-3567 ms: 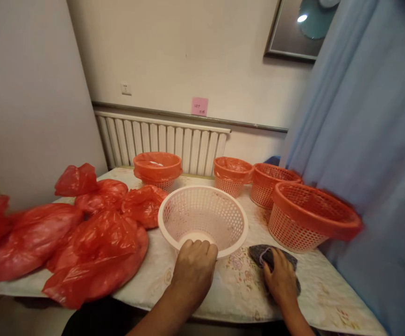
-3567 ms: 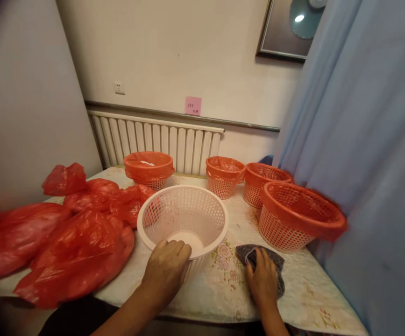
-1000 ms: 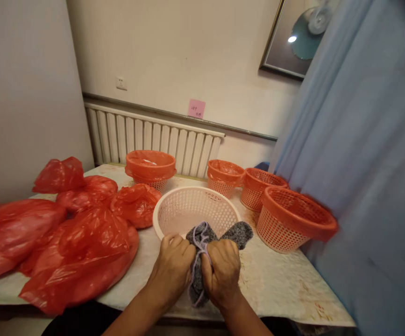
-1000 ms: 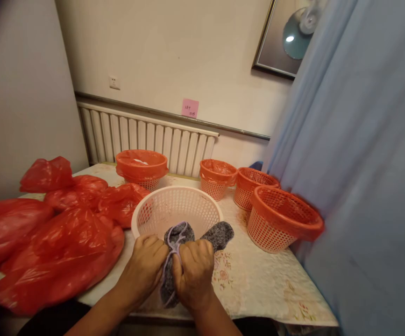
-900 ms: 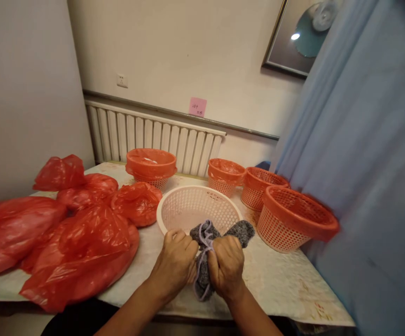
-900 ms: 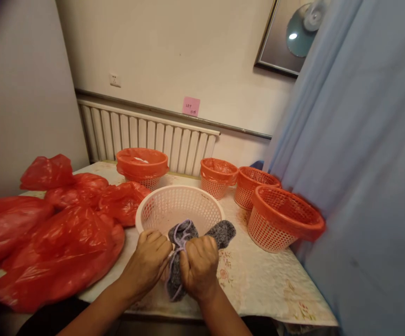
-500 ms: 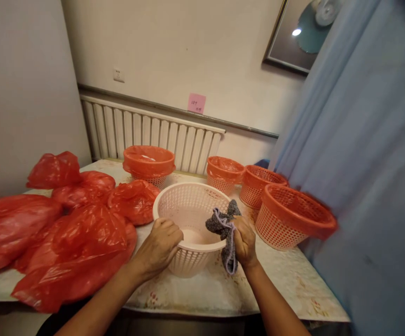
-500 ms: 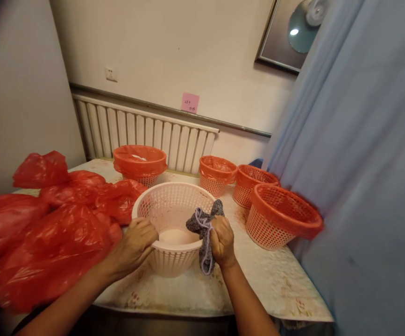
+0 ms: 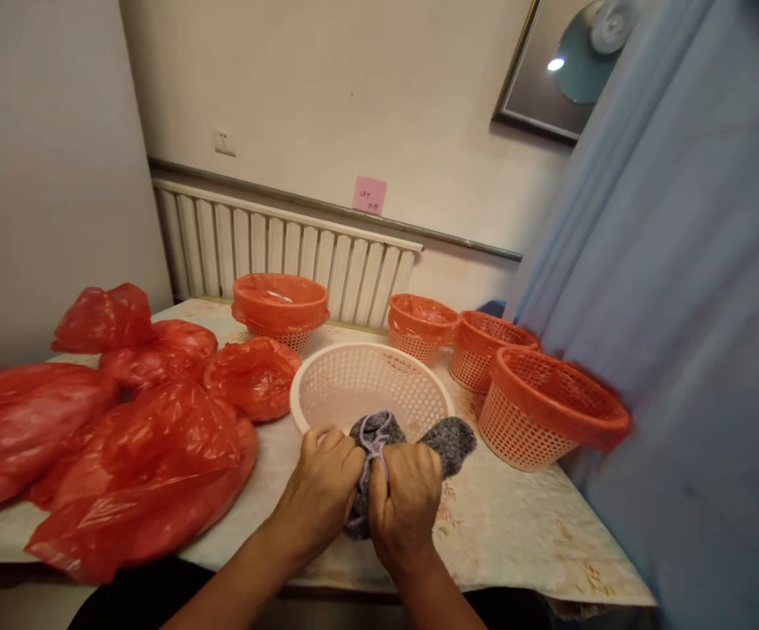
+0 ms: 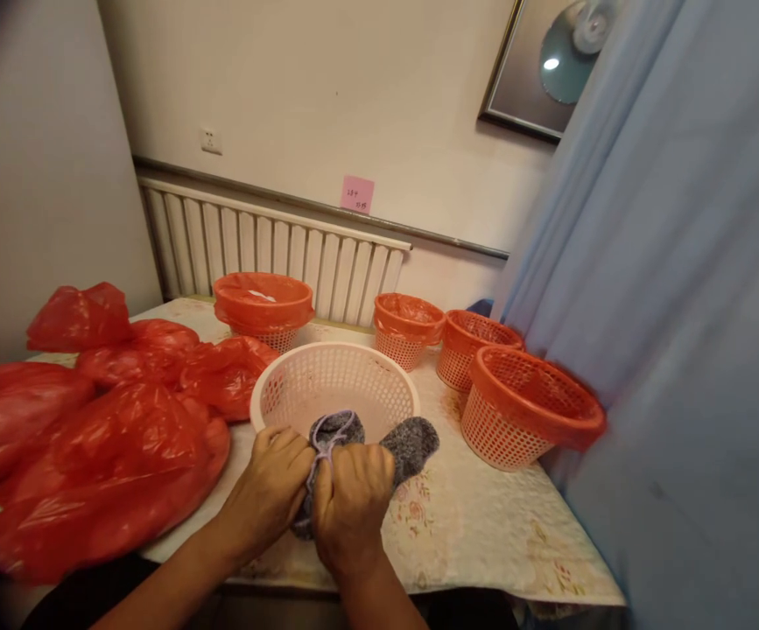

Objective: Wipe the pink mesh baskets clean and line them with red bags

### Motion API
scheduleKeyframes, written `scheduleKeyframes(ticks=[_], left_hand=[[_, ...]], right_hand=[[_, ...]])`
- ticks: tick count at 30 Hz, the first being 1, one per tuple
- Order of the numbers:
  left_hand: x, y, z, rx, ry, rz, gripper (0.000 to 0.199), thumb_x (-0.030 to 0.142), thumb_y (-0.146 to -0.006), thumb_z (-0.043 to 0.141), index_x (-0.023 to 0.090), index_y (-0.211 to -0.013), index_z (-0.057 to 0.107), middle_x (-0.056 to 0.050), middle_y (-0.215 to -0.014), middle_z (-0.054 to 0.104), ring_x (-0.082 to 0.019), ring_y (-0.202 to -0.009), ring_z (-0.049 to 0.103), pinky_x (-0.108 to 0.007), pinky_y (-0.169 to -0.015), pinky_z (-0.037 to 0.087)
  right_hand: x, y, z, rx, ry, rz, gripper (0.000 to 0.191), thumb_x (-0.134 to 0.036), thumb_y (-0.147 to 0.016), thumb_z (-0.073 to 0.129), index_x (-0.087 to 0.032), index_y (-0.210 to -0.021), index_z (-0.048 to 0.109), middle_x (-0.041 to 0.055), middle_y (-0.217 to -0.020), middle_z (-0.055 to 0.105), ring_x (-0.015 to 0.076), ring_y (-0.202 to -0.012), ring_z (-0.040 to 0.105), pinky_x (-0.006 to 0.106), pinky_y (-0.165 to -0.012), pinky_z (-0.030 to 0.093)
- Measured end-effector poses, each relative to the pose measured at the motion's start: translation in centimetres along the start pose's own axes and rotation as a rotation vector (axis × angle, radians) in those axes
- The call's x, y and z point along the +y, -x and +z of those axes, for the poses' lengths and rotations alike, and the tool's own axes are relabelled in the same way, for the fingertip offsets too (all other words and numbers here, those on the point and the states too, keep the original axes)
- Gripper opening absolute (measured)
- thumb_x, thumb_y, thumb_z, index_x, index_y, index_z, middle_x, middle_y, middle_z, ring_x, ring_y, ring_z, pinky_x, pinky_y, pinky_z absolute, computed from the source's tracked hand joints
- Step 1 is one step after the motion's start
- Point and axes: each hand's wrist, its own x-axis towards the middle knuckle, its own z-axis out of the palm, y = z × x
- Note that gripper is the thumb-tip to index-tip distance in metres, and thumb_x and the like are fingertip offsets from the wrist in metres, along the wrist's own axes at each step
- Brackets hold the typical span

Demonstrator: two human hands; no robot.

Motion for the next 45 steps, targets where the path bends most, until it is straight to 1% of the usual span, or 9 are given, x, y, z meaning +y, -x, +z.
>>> scheduleKeyframes(ticks=[7, 15, 18, 21, 24, 28, 35, 39, 45], left_hand=[[-0.8, -0.1, 0.0, -0.037, 0.0, 0.006, 0.011, 0.009, -0.081, 0.049, 0.018, -0.074, 0.053, -0.003, -0.074, 0.055, -0.021, -0.078, 0.044, -0.04, -0.084, 0.035], [-0.8, -0.4, -0.1, -0.054, -0.009, 0.016, 0.012, 0.015, -0.086, 0.049, 0.017, -0.074, 0.052, -0.004, -0.075, 0.055, -0.022, -0.078, 0.044, -0.041, -0.082, 0.034], [-1.1, -0.5, 0.1, -0.051, -0.008, 0.024, 0.012, 0.016, -0.086, 0.049, 0.017, -0.074, 0.052, -0.004, -0.076, 0.055, -0.022, -0.078, 0.044, -0.04, -0.081, 0.034], [-1.6, -0.6, 0.0, -0.052, 0.007, 0.032, 0.015, 0.017, -0.088, 0.046, 0.017, -0.074, 0.051, -0.003, -0.074, 0.054, -0.022, -0.077, 0.044, -0.04, -0.08, 0.034], [-2.5, -0.6, -0.5, -0.059, 0.04, 0.046, 0.016, 0.02, -0.089, 0.045, 0.017, -0.075, 0.052, -0.003, -0.075, 0.053, -0.021, -0.078, 0.045, -0.04, -0.08, 0.035], [-2.8, -0.8, -1.3, -0.08, 0.043, 0.043, 0.011, 0.022, -0.087, 0.05, 0.018, -0.077, 0.052, -0.003, -0.078, 0.054, -0.022, -0.082, 0.046, -0.041, -0.083, 0.035], [-0.1, 0.0, -0.4, -0.034, -0.002, -0.024, 0.014, 0.005, -0.078, 0.049, 0.018, -0.074, 0.052, -0.003, -0.074, 0.053, -0.022, -0.08, 0.045, -0.043, -0.088, 0.034], [0.7, 0.4, 0.0, -0.008, 0.021, -0.021, 0.015, 0.004, -0.077, 0.048, 0.018, -0.073, 0.052, -0.003, -0.073, 0.053, -0.021, -0.078, 0.045, -0.043, -0.087, 0.035], [0.3, -0.8, 0.4, -0.012, 0.026, -0.019, 0.01, 0.011, -0.08, 0.052, 0.018, -0.073, 0.051, -0.003, -0.075, 0.055, -0.022, -0.079, 0.045, -0.041, -0.082, 0.035]], right_hand=[[1.5, -0.1, -0.2, -0.041, -0.018, -0.132, 0.024, -0.022, -0.091, 0.039, -0.021, -0.067, 0.043, 0.0028, -0.066, 0.046, 0.0187, -0.068, 0.039, 0.036, -0.067, 0.027], [8.7, -0.5, -0.1, 0.022, -0.31, -0.24, 0.017, -0.017, -0.088, 0.038, -0.019, -0.076, 0.05, 0.0037, -0.071, 0.051, 0.019, -0.073, 0.047, 0.037, -0.069, 0.034], [11.5, -1.5, -0.2, -0.006, -0.409, -0.201, 0.021, -0.019, -0.09, 0.036, -0.02, -0.081, 0.055, 0.0038, -0.074, 0.053, 0.0195, -0.075, 0.05, 0.038, -0.072, 0.038], [12.6, -2.1, -0.1, -0.009, -0.45, -0.13, 0.022, -0.021, -0.091, 0.036, -0.021, -0.081, 0.056, 0.0035, -0.077, 0.055, 0.0195, -0.079, 0.051, 0.039, -0.077, 0.04], [11.7, -1.8, 0.2, 0.039, -0.437, -0.056, 0.023, -0.02, -0.091, 0.036, -0.02, -0.075, 0.053, 0.0031, -0.075, 0.052, 0.0189, -0.078, 0.05, 0.038, -0.075, 0.039], [8.2, -0.7, 0.3, 0.091, -0.298, -0.017, 0.024, -0.017, -0.091, 0.036, -0.02, -0.07, 0.047, 0.0017, -0.069, 0.046, 0.0178, -0.072, 0.044, 0.035, -0.07, 0.034], [0.9, 0.4, -0.8, -0.047, 0.018, -0.04, 0.025, -0.025, -0.091, 0.041, -0.02, -0.067, 0.044, 0.0033, -0.069, 0.048, 0.0193, -0.071, 0.039, 0.037, -0.068, 0.027], [1.1, 0.4, -1.2, -0.068, 0.0, -0.108, 0.024, -0.024, -0.091, 0.04, -0.021, -0.067, 0.043, 0.0029, -0.067, 0.047, 0.0188, -0.07, 0.038, 0.037, -0.066, 0.026], [5.0, -0.3, -0.8, -0.053, -0.121, -0.177, 0.021, -0.018, -0.089, 0.04, -0.021, -0.068, 0.042, 0.0014, -0.066, 0.044, 0.0174, -0.069, 0.039, 0.035, -0.066, 0.027]])
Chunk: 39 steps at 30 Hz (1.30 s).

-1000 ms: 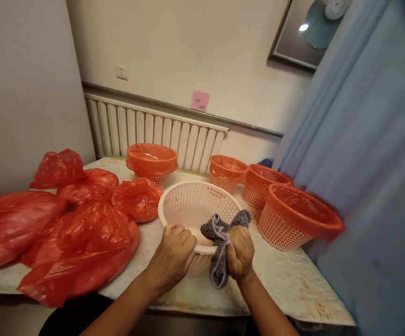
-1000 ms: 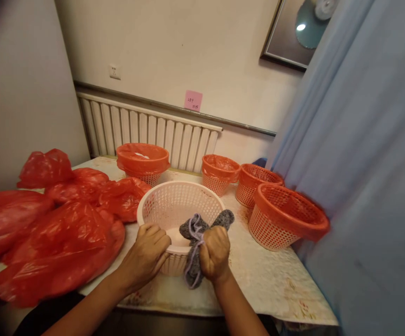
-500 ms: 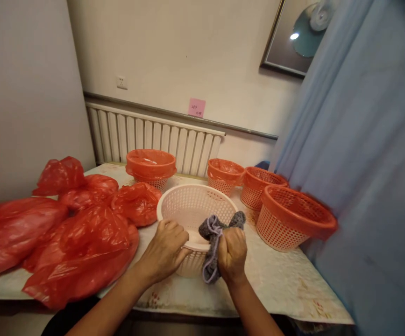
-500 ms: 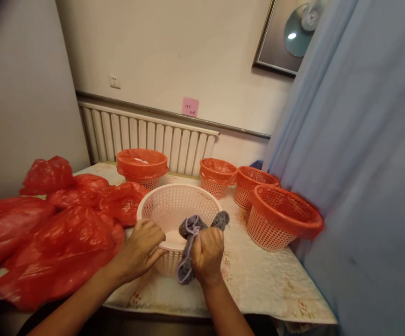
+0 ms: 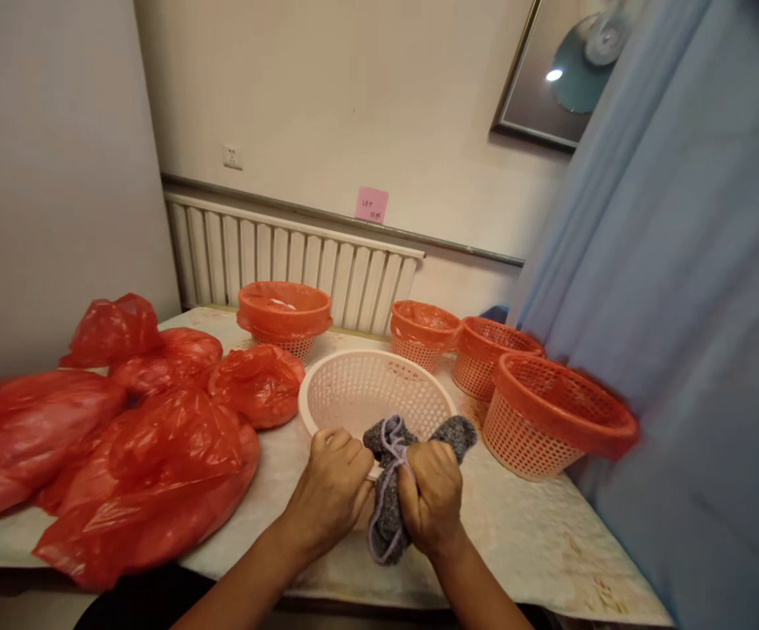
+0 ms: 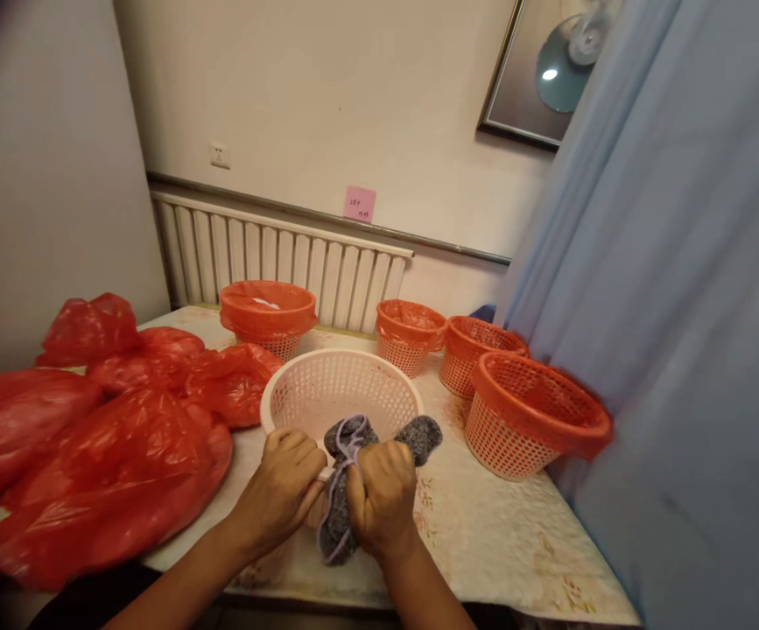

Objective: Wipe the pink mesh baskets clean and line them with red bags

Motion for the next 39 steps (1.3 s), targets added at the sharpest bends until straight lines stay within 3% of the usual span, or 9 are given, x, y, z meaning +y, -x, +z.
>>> scheduleKeyframes(ticks=[8, 12, 15, 18, 22, 25, 28, 32, 39], left_hand=[[-1.4, -0.4, -0.2, -0.024, 0.032, 0.025, 0.012, 0.016, -0.084, 0.052, 0.018, -0.072, 0.05, -0.003, -0.076, 0.055, -0.021, -0.079, 0.045, -0.04, -0.081, 0.033], [-2.7, -0.5, -0.8, -0.041, 0.069, 0.039, 0.016, 0.015, -0.086, 0.048, 0.018, -0.07, 0.049, -0.002, -0.074, 0.053, -0.02, -0.078, 0.045, -0.038, -0.08, 0.034], [-4.4, -0.4, -1.3, -0.054, 0.1, 0.07, 0.014, 0.013, -0.085, 0.046, 0.018, -0.072, 0.049, -0.001, -0.074, 0.052, -0.02, -0.078, 0.045, -0.038, -0.08, 0.034], [-5.2, -0.3, -1.8, -0.049, 0.113, 0.077, 0.012, 0.015, -0.085, 0.047, 0.019, -0.073, 0.05, -0.001, -0.074, 0.052, -0.02, -0.079, 0.045, -0.037, -0.08, 0.035], [-3.4, -0.1, -1.9, -0.063, 0.058, 0.054, 0.011, 0.018, -0.085, 0.052, 0.019, -0.074, 0.05, -0.002, -0.079, 0.054, -0.021, -0.083, 0.046, -0.04, -0.085, 0.035], [-1.3, 0.3, -1.0, -0.027, 0.02, 0.019, 0.012, 0.009, -0.081, 0.05, 0.018, -0.074, 0.051, -0.003, -0.077, 0.053, -0.021, -0.082, 0.045, -0.042, -0.088, 0.034], [-0.3, 0.6, -0.1, 0.006, 0.005, 0.002, 0.016, 0.003, -0.077, 0.047, 0.018, -0.073, 0.051, -0.003, -0.074, 0.053, -0.021, -0.079, 0.044, -0.042, -0.085, 0.035], [-0.4, 0.1, 0.3, -0.008, 0.025, 0.019, 0.014, 0.005, -0.078, 0.049, 0.018, -0.073, 0.05, -0.003, -0.074, 0.054, -0.021, -0.078, 0.044, -0.04, -0.082, 0.035], [-1.0, -1.0, 0.3, -0.01, 0.046, 0.016, 0.013, 0.007, -0.078, 0.051, 0.018, -0.071, 0.05, -0.002, -0.075, 0.055, -0.021, -0.079, 0.045, -0.039, -0.08, 0.033]], right_hand=[[7.3, -0.5, -0.4, 0.014, -0.322, 0.017, 0.022, -0.021, -0.089, 0.038, -0.02, -0.07, 0.048, 0.0017, -0.069, 0.047, 0.0171, -0.07, 0.046, 0.035, -0.069, 0.036], [9.0, -1.2, -0.3, -0.01, -0.367, 0.076, 0.026, -0.024, -0.092, 0.035, -0.02, -0.071, 0.051, 0.0018, -0.071, 0.049, 0.0177, -0.074, 0.048, 0.037, -0.075, 0.039], [8.1, -1.2, 0.2, 0.048, -0.349, 0.088, 0.026, -0.023, -0.092, 0.035, -0.02, -0.07, 0.049, 0.0017, -0.071, 0.047, 0.0173, -0.074, 0.047, 0.036, -0.073, 0.038], [5.8, -0.8, 0.7, 0.117, -0.258, 0.118, 0.027, -0.021, -0.092, 0.035, -0.02, -0.067, 0.045, 0.0008, -0.068, 0.044, 0.0165, -0.071, 0.044, 0.034, -0.069, 0.035], [1.1, -0.3, 0.8, 0.135, -0.058, 0.131, 0.027, -0.018, -0.091, 0.037, -0.02, -0.065, 0.042, 0.0006, -0.066, 0.043, 0.0166, -0.069, 0.04, 0.034, -0.067, 0.03], [-2.3, -0.3, 0.6, 0.074, 0.089, 0.138, 0.026, -0.02, -0.09, 0.042, -0.02, -0.065, 0.043, 0.0016, -0.066, 0.045, 0.0177, -0.069, 0.04, 0.035, -0.067, 0.028], [-3.9, -0.4, 0.3, 0.017, 0.136, 0.104, 0.021, -0.023, -0.09, 0.044, -0.02, -0.07, 0.047, 0.0032, -0.069, 0.05, 0.0186, -0.07, 0.041, 0.036, -0.068, 0.028], [-2.4, -0.5, -0.1, -0.009, 0.122, 0.017, 0.022, -0.023, -0.09, 0.044, -0.02, -0.068, 0.046, 0.0022, -0.066, 0.048, 0.0182, -0.069, 0.041, 0.035, -0.066, 0.028], [4.2, 0.1, -0.5, 0.031, -0.097, -0.017, 0.02, -0.017, -0.087, 0.041, -0.02, -0.067, 0.043, 0.0003, -0.066, 0.043, 0.0164, -0.068, 0.042, 0.033, -0.066, 0.031]])
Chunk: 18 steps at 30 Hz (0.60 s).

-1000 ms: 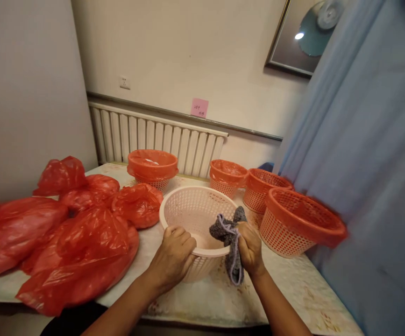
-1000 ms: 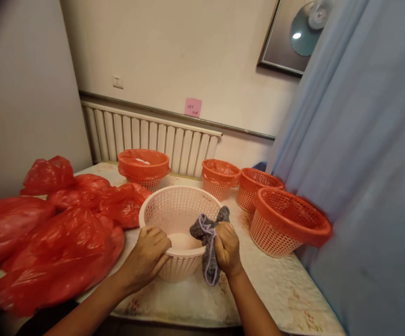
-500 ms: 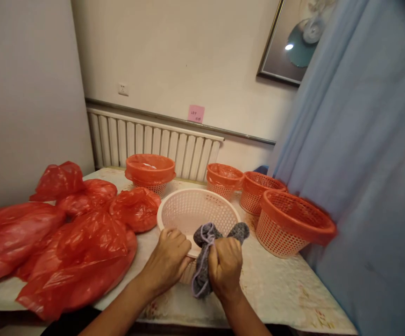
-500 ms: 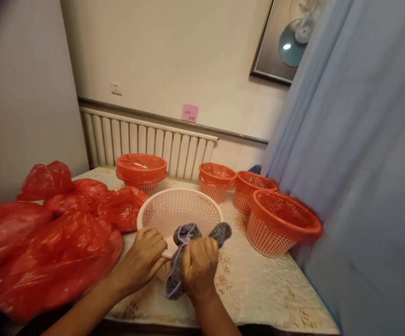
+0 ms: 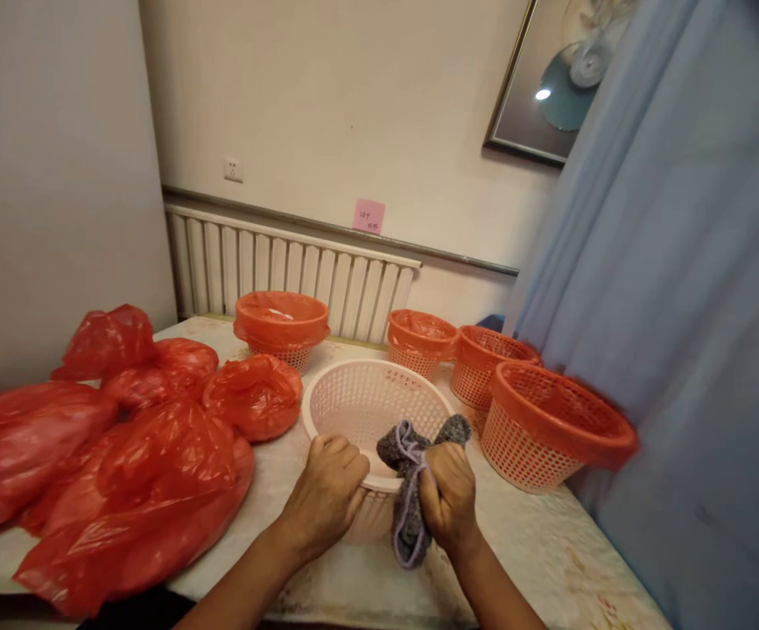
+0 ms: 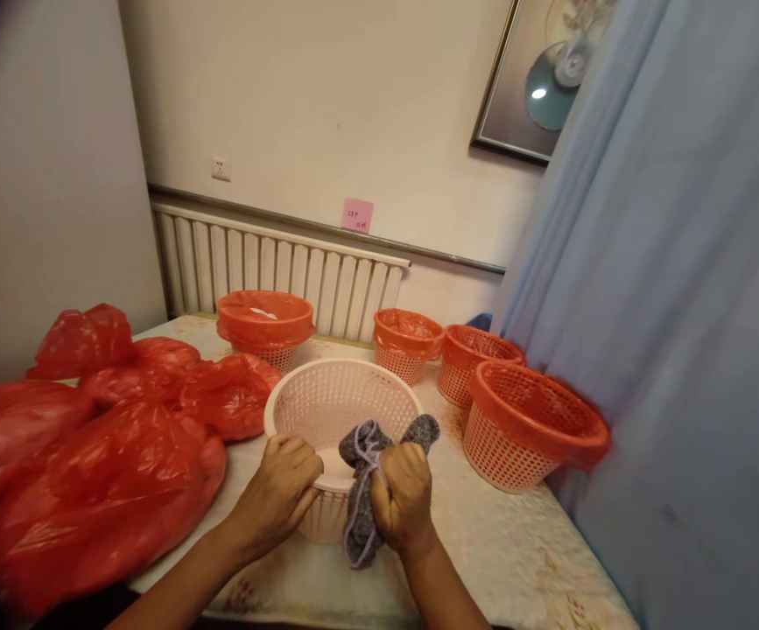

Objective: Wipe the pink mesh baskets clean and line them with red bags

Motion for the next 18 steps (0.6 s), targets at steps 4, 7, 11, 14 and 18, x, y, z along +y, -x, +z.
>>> scheduleKeyframes(ticks=[4, 7, 11, 14, 18], left_hand=[[-0.7, -0.1, -0.3, -0.006, 0.032, 0.024, 0.014, 0.007, -0.079, 0.048, 0.018, -0.07, 0.049, -0.002, -0.074, 0.054, -0.02, -0.077, 0.045, -0.038, -0.079, 0.033], [-1.7, -0.2, -0.7, -0.018, 0.057, 0.045, 0.016, 0.011, -0.084, 0.046, 0.018, -0.07, 0.049, -0.002, -0.073, 0.053, -0.02, -0.076, 0.045, -0.037, -0.078, 0.034], [-3.2, 0.0, -1.5, -0.046, 0.071, 0.071, 0.015, 0.018, -0.088, 0.047, 0.018, -0.073, 0.049, -0.002, -0.075, 0.053, -0.02, -0.078, 0.046, -0.037, -0.078, 0.035], [-2.9, 0.1, -2.1, -0.076, 0.042, 0.075, 0.014, 0.022, -0.087, 0.051, 0.019, -0.074, 0.049, -0.001, -0.076, 0.053, -0.02, -0.079, 0.046, -0.037, -0.079, 0.036], [-0.6, 0.4, -1.7, -0.06, -0.031, 0.076, 0.011, 0.019, -0.083, 0.057, 0.02, -0.075, 0.05, -0.002, -0.079, 0.055, -0.022, -0.081, 0.047, -0.041, -0.082, 0.035]], right_hand=[[3.5, -0.7, -1.0, -0.013, -0.14, 0.027, 0.023, -0.02, -0.089, 0.036, -0.019, -0.07, 0.049, 0.0017, -0.069, 0.048, 0.0167, -0.071, 0.047, 0.033, -0.068, 0.036], [4.8, -1.4, -1.1, -0.037, -0.189, 0.072, 0.027, -0.022, -0.091, 0.034, -0.02, -0.072, 0.052, 0.0027, -0.073, 0.052, 0.0174, -0.075, 0.05, 0.035, -0.072, 0.039], [4.3, -1.2, -0.3, 0.06, -0.204, 0.126, 0.027, -0.023, -0.092, 0.034, -0.02, -0.071, 0.051, 0.0017, -0.071, 0.05, 0.0174, -0.075, 0.048, 0.035, -0.074, 0.039], [2.1, -0.3, 0.5, 0.161, -0.147, 0.151, 0.024, -0.02, -0.091, 0.034, -0.02, -0.073, 0.049, 0.0011, -0.071, 0.047, 0.0176, -0.075, 0.046, 0.036, -0.075, 0.038], [-2.7, 0.4, 0.8, 0.162, 0.042, 0.165, 0.023, -0.017, -0.089, 0.039, -0.021, -0.067, 0.044, 0.0005, -0.067, 0.044, 0.0174, -0.071, 0.043, 0.035, -0.071, 0.034]])
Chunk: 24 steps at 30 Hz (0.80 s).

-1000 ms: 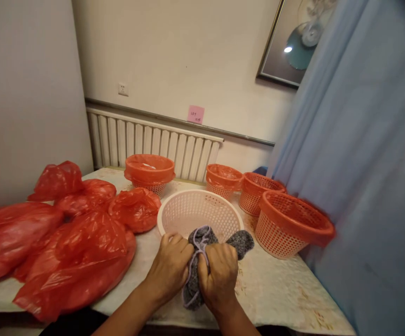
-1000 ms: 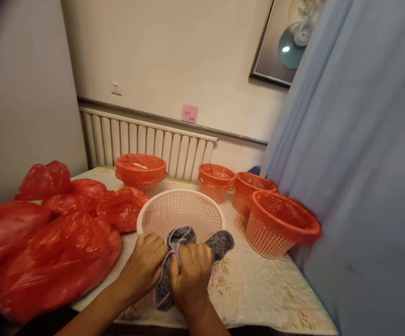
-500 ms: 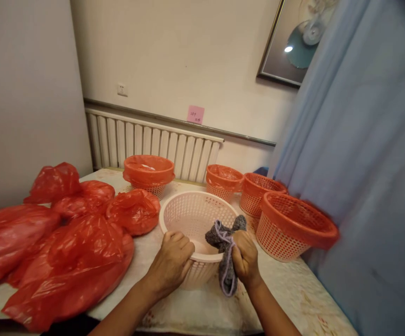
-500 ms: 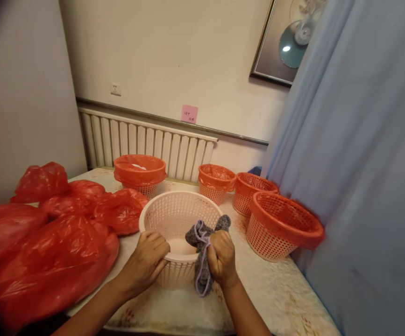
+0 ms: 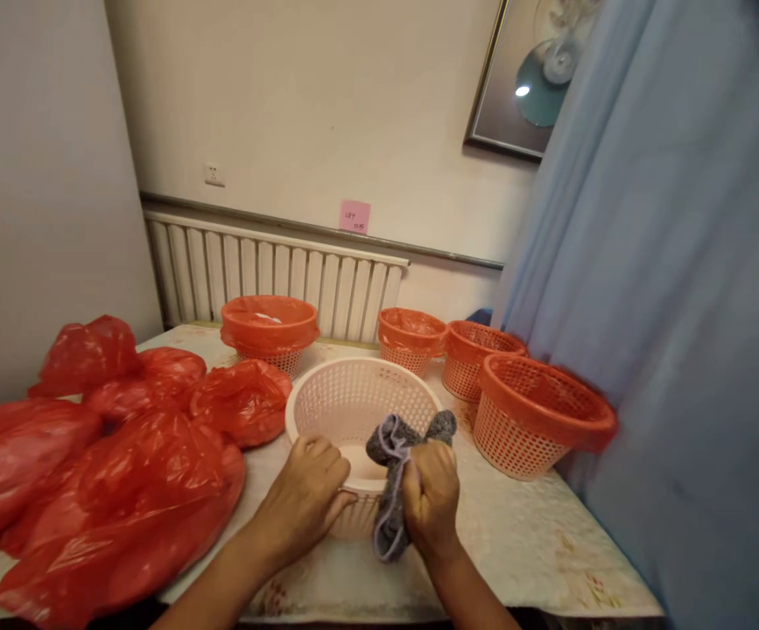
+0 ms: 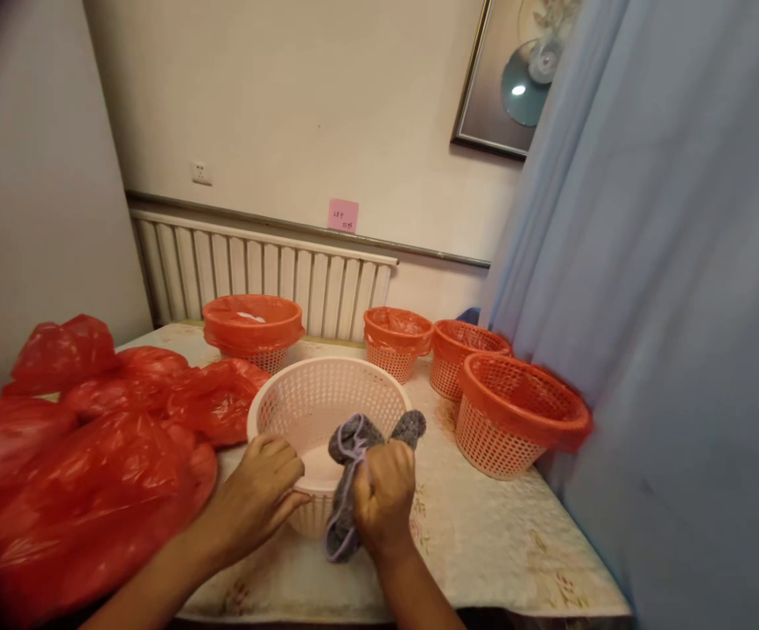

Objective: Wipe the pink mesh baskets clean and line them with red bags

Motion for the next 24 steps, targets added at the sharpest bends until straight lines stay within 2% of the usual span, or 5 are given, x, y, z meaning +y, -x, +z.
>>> scheduleKeyframes(ticks=[6, 9, 13, 20, 24], left_hand=[[1.0, 0.5, 1.2, 0.04, 0.027, -0.036, 0.015, 0.007, -0.078, 0.052, 0.019, -0.07, 0.048, -0.002, -0.072, 0.052, -0.021, -0.076, 0.045, -0.04, -0.08, 0.035], [0.5, 0.3, 1.2, 0.029, 0.035, -0.03, 0.014, 0.01, -0.081, 0.052, 0.019, -0.07, 0.049, -0.001, -0.073, 0.053, -0.021, -0.077, 0.046, -0.039, -0.078, 0.034], [0.5, -0.5, 1.4, 0.016, 0.021, -0.025, 0.014, 0.009, -0.08, 0.052, 0.019, -0.071, 0.05, -0.002, -0.074, 0.055, -0.021, -0.077, 0.046, -0.039, -0.079, 0.034], [0.5, -0.9, 2.0, 0.037, 0.008, -0.03, 0.014, 0.008, -0.078, 0.052, 0.018, -0.07, 0.049, -0.003, -0.073, 0.056, -0.021, -0.077, 0.046, -0.039, -0.079, 0.034], [0.2, -0.9, 1.9, 0.034, -0.009, -0.022, 0.013, 0.008, -0.077, 0.052, 0.018, -0.07, 0.05, -0.003, -0.073, 0.057, -0.021, -0.077, 0.046, -0.038, -0.078, 0.033]], right_hand=[[-4.2, 0.1, -0.9, -0.196, 0.111, -0.104, 0.009, -0.025, -0.087, 0.049, -0.019, -0.083, 0.055, 0.0047, -0.079, 0.056, 0.0197, -0.078, 0.046, 0.038, -0.075, 0.033], [-2.6, -0.7, -1.4, -0.277, 0.072, -0.181, 0.008, -0.025, -0.086, 0.051, -0.02, -0.084, 0.056, 0.0041, -0.079, 0.056, 0.0196, -0.079, 0.047, 0.037, -0.075, 0.034], [1.3, -1.4, -2.0, -0.229, -0.079, -0.212, 0.01, -0.019, -0.085, 0.046, -0.019, -0.08, 0.054, 0.0031, -0.075, 0.054, 0.0183, -0.078, 0.049, 0.039, -0.079, 0.038], [6.7, -2.4, -2.7, -0.234, -0.275, 0.001, 0.024, -0.024, -0.091, 0.039, -0.021, -0.074, 0.056, 0.002, -0.076, 0.056, 0.0175, -0.08, 0.054, 0.04, -0.089, 0.039], [8.2, -3.2, -2.2, -0.054, -0.34, 0.353, 0.03, -0.04, -0.088, 0.047, -0.02, -0.068, 0.058, 0.0022, -0.074, 0.058, 0.0178, -0.076, 0.055, 0.034, -0.077, 0.043]])
